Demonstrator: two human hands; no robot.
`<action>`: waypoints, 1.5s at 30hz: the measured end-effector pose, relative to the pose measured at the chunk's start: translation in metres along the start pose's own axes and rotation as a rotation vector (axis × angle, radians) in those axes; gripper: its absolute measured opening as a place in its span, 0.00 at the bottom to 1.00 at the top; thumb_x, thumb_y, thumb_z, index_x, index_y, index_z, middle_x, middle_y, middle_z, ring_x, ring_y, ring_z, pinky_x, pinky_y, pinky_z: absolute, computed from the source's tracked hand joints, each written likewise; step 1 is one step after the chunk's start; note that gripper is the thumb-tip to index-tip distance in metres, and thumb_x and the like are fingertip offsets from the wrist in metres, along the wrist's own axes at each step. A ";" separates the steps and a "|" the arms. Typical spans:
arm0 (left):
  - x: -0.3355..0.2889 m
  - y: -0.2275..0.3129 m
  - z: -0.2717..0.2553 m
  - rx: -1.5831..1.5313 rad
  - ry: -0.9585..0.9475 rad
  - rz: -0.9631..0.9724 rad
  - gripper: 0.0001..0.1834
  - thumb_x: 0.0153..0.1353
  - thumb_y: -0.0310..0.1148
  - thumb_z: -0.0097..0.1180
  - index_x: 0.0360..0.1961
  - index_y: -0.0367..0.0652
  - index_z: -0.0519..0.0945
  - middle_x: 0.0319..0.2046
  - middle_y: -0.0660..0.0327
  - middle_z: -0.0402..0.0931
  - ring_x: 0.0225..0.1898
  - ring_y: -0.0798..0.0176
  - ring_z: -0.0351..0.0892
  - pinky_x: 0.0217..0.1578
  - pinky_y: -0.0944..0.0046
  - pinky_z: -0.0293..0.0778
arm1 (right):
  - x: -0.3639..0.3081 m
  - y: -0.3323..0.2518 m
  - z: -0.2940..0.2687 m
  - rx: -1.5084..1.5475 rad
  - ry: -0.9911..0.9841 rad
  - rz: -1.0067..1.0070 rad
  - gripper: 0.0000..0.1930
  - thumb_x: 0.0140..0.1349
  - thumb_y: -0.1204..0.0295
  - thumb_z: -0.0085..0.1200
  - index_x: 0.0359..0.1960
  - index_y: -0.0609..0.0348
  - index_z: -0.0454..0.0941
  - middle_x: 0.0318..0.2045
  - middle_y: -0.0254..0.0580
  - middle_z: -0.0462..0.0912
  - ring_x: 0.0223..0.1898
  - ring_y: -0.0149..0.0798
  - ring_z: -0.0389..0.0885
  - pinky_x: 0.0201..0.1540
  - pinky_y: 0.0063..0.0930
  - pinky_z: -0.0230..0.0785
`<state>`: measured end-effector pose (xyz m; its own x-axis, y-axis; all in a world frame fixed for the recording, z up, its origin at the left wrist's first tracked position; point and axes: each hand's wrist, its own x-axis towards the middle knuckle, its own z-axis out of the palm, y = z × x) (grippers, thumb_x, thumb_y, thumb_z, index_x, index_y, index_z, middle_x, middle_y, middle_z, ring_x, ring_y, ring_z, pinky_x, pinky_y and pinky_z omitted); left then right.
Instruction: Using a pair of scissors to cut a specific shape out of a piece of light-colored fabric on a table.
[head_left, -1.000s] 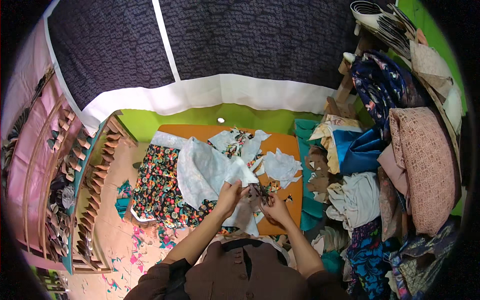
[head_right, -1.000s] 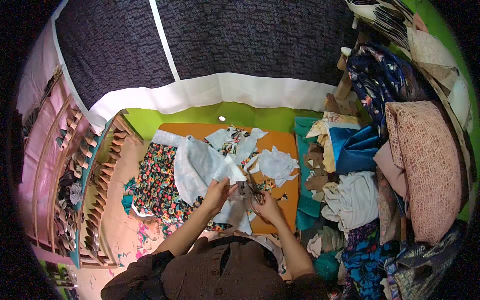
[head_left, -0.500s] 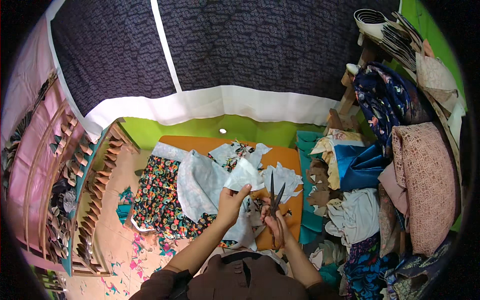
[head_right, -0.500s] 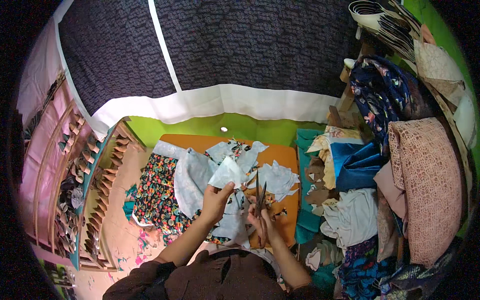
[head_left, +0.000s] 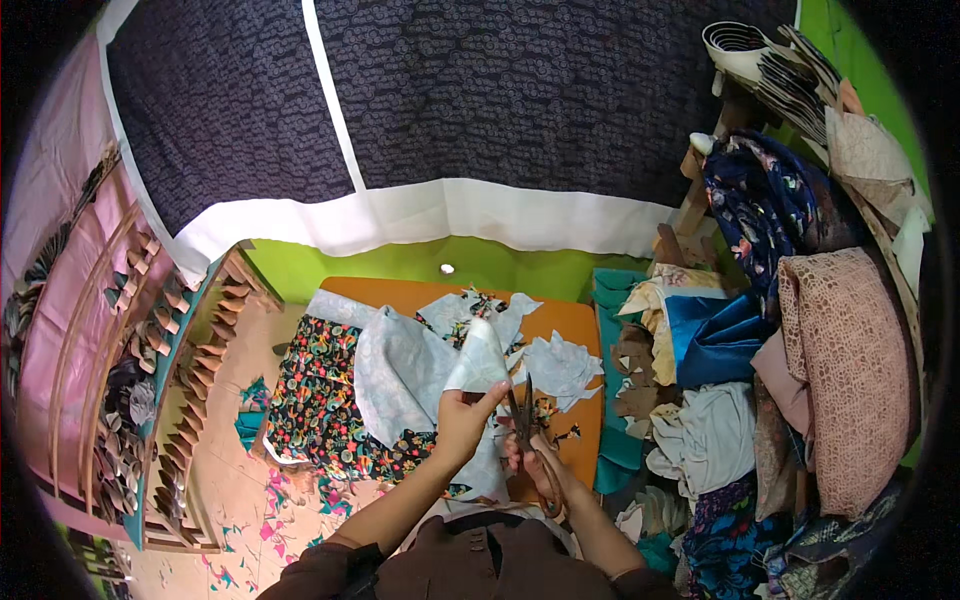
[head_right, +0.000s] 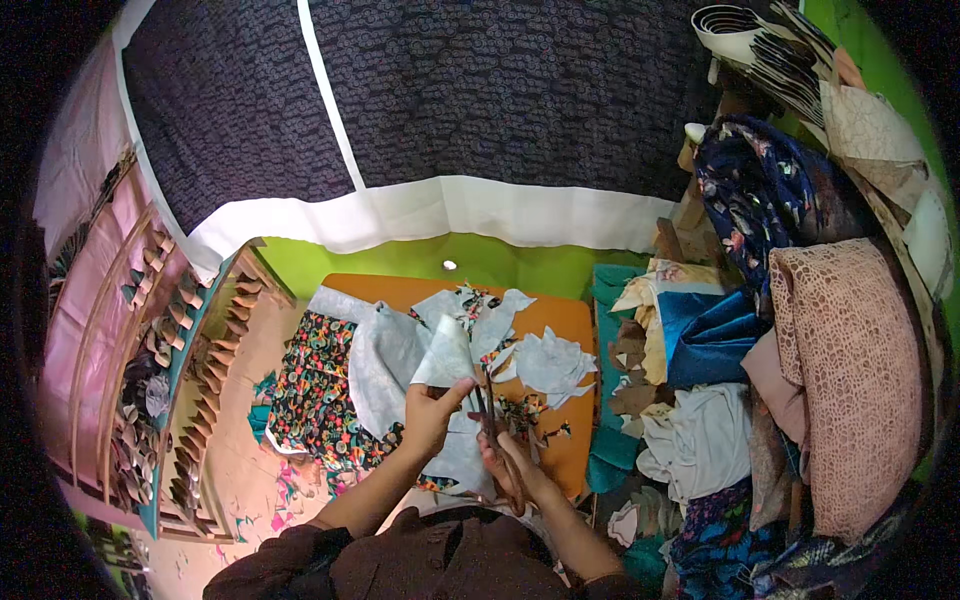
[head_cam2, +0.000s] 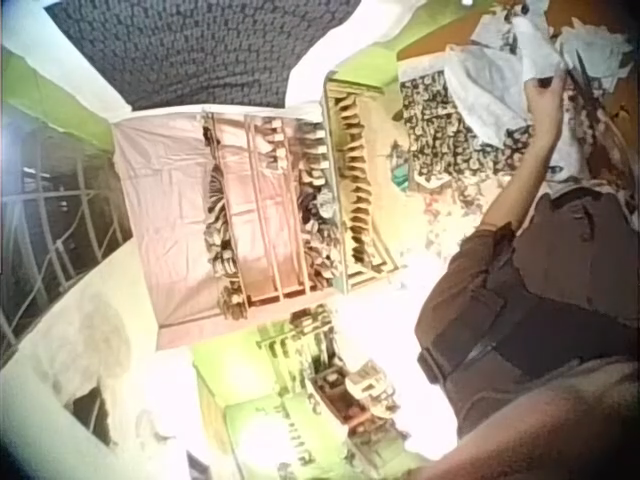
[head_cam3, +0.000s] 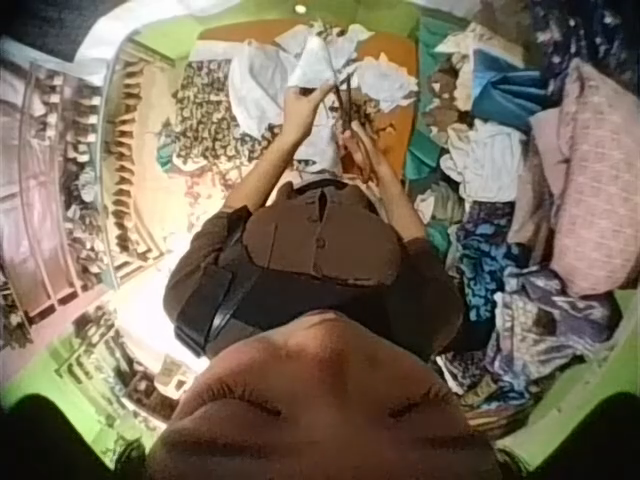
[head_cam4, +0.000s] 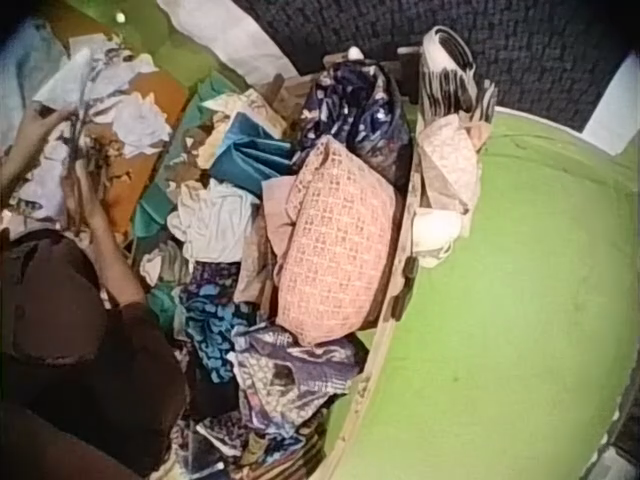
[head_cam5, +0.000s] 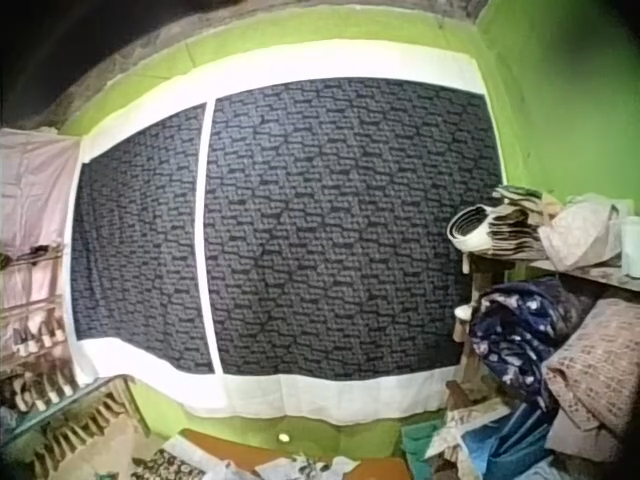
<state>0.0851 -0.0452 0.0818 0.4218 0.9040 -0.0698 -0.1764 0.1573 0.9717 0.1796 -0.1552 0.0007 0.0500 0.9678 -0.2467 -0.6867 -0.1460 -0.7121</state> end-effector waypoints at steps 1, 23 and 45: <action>0.001 0.000 0.001 0.004 -0.004 0.000 0.12 0.48 0.28 0.56 0.34 0.34 0.72 0.27 0.63 0.74 0.28 0.72 0.71 0.29 0.73 0.66 | 0.000 -0.001 0.000 -0.065 -0.045 -0.021 0.37 0.50 0.44 0.42 0.52 0.62 0.53 0.30 0.32 0.62 0.30 0.26 0.63 0.33 0.21 0.59; -0.002 0.007 -0.008 0.102 -0.058 -0.012 0.11 0.45 0.27 0.58 0.30 0.33 0.75 0.25 0.63 0.75 0.25 0.73 0.72 0.26 0.74 0.67 | 0.004 -0.020 0.035 -0.211 -0.104 -0.202 0.32 0.40 0.41 0.51 0.35 0.57 0.63 0.20 0.23 0.59 0.18 0.18 0.56 0.19 0.09 0.49; -0.001 -0.004 -0.033 0.220 -0.111 0.097 0.11 0.44 0.28 0.59 0.29 0.33 0.74 0.20 0.66 0.73 0.19 0.74 0.68 0.20 0.74 0.64 | -0.005 -0.014 0.042 -0.360 -0.045 -0.109 0.38 0.36 0.37 0.48 0.38 0.59 0.62 0.22 0.26 0.58 0.18 0.17 0.54 0.18 0.09 0.47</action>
<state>0.0563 -0.0333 0.0708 0.5095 0.8596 0.0396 -0.0279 -0.0295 0.9992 0.1585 -0.1492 0.0398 0.0710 0.9885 -0.1336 -0.3804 -0.0970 -0.9197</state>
